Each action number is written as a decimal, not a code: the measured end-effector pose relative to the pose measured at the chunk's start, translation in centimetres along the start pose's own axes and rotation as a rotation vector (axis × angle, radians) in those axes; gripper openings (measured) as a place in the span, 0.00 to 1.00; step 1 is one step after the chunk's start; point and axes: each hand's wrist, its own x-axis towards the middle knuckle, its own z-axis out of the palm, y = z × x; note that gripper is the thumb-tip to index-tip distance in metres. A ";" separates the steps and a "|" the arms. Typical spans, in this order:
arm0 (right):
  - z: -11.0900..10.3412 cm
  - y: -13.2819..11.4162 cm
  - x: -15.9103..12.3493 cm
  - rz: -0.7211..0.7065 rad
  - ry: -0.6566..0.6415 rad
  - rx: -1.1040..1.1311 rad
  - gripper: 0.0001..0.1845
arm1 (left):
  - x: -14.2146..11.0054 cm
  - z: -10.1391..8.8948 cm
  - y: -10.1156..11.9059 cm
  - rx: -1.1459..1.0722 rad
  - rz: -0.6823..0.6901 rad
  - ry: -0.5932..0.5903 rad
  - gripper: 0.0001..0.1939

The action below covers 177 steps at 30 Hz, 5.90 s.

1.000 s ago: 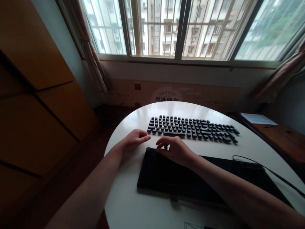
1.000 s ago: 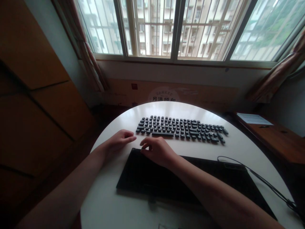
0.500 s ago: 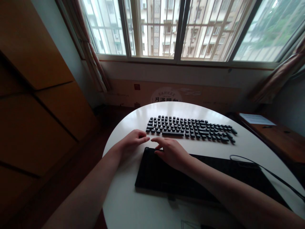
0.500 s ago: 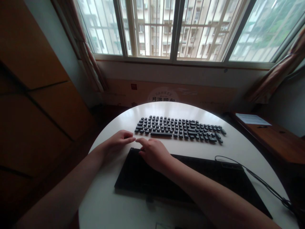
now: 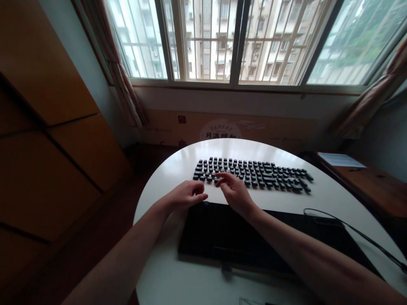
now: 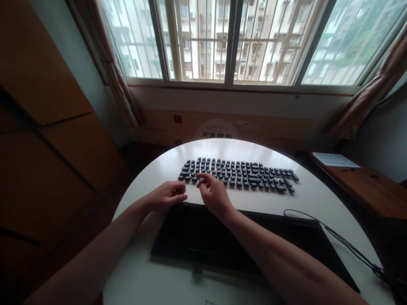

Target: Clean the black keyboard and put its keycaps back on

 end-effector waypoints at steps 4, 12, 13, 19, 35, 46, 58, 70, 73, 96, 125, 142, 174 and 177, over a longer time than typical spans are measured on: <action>0.2 0.4 0.0 0.005 0.030 0.022 0.19 | 0.2 0.4 0.0 0.026 -0.018 -0.037 0.18; 0.1 -0.9 0.0 -0.059 -0.105 -0.173 0.14 | 0.4 0.6 -0.9 0.009 -0.003 -0.069 0.20; -0.2 -1.3 0.6 -0.062 -0.126 -0.213 0.14 | 0.5 0.6 -1.0 0.002 -0.016 -0.066 0.20; -1.9 -2.0 7.7 -0.125 -0.205 -0.848 0.12 | 0.6 0.5 -1.3 0.034 -0.036 -0.054 0.21; 0.9 4.0 21.3 -0.025 -0.492 -1.025 0.14 | 0.8 0.5 -1.4 0.094 -0.029 -0.056 0.22; 1.5 5.8 22.5 0.013 -0.540 -0.975 0.15 | 0.6 0.5 -1.4 0.081 -0.013 -0.062 0.21; 1.7 5.8 22.5 0.024 -0.551 -0.928 0.13 | 0.6 0.4 -1.3 0.064 -0.024 -0.062 0.21; 1.4 3.2 22.0 -0.014 -0.381 -0.745 0.09 | 0.6 0.3 -1.4 0.068 -0.010 -0.064 0.23; -0.4 0.6 19.4 -0.072 -0.307 -0.626 0.11 | 0.7 0.4 -1.7 0.033 -0.009 -0.056 0.26; -2.7 -3.0 3.7 0.374 -0.885 -0.140 0.14 | 0.3 0.3 -1.1 -0.011 0.039 -0.030 0.23; -2.4 -2.6 3.2 0.413 -0.830 -0.195 0.14 | 0.4 0.6 -1.5 -0.044 0.038 -0.007 0.26; -1.8 -2.1 3.1 0.426 -0.877 -0.159 0.10 | 0.4 0.8 -1.2 0.059 0.046 0.004 0.24; -0.9 5.0 21.6 0.158 -0.563 -1.054 0.16 | 0.7 1.2 0.6 0.108 -0.105 -0.035 0.20; -0.3 5.9 22.2 0.173 -0.631 -1.048 0.16 | 0.7 1.2 0.7 0.126 -0.097 -0.044 0.20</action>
